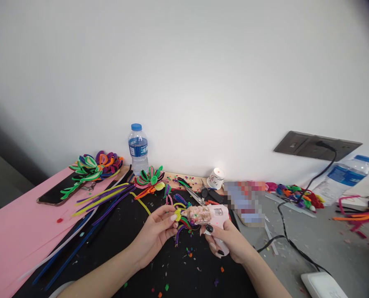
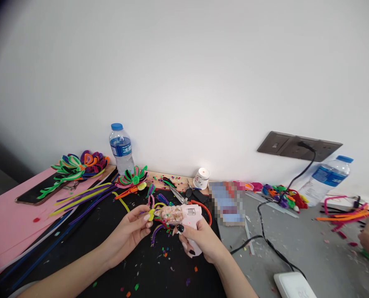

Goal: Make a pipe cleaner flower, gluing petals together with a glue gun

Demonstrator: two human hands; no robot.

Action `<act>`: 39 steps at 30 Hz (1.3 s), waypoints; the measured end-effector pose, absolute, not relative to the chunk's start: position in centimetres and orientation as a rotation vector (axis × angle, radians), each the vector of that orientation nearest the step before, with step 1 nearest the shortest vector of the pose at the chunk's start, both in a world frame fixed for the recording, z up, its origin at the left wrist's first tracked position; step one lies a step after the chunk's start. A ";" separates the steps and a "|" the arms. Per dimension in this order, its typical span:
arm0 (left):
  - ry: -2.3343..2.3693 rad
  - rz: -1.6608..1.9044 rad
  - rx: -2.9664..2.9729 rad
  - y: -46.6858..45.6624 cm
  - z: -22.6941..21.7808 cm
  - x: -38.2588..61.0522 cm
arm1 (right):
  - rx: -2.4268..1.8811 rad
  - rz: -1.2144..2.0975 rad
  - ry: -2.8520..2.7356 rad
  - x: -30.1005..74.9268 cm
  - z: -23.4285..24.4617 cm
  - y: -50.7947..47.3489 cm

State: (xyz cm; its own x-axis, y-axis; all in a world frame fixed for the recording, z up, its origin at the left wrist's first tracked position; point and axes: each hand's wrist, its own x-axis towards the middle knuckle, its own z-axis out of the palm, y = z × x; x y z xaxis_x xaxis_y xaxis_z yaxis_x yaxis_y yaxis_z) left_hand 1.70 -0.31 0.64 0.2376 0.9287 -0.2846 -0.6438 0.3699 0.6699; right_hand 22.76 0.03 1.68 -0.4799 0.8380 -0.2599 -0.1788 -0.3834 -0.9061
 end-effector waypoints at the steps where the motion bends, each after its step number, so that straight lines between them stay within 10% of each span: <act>1: 0.729 1.133 0.461 -0.3 0.6 1.7 | -0.965 1.941 -1.131 22.7 1.6 0.1; 39: 0.672 1.101 0.439 -0.5 0.6 1.8 | -0.943 2.013 -1.065 22.5 1.2 0.2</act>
State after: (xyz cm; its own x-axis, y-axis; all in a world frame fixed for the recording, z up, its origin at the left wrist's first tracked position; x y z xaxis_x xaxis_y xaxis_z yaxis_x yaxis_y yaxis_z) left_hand 1.85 -0.50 0.56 0.2889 0.9167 -0.2760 -0.6642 0.3995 0.6318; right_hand 22.54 0.22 1.19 -0.5191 0.8056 -0.2855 -0.2172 -0.4474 -0.8676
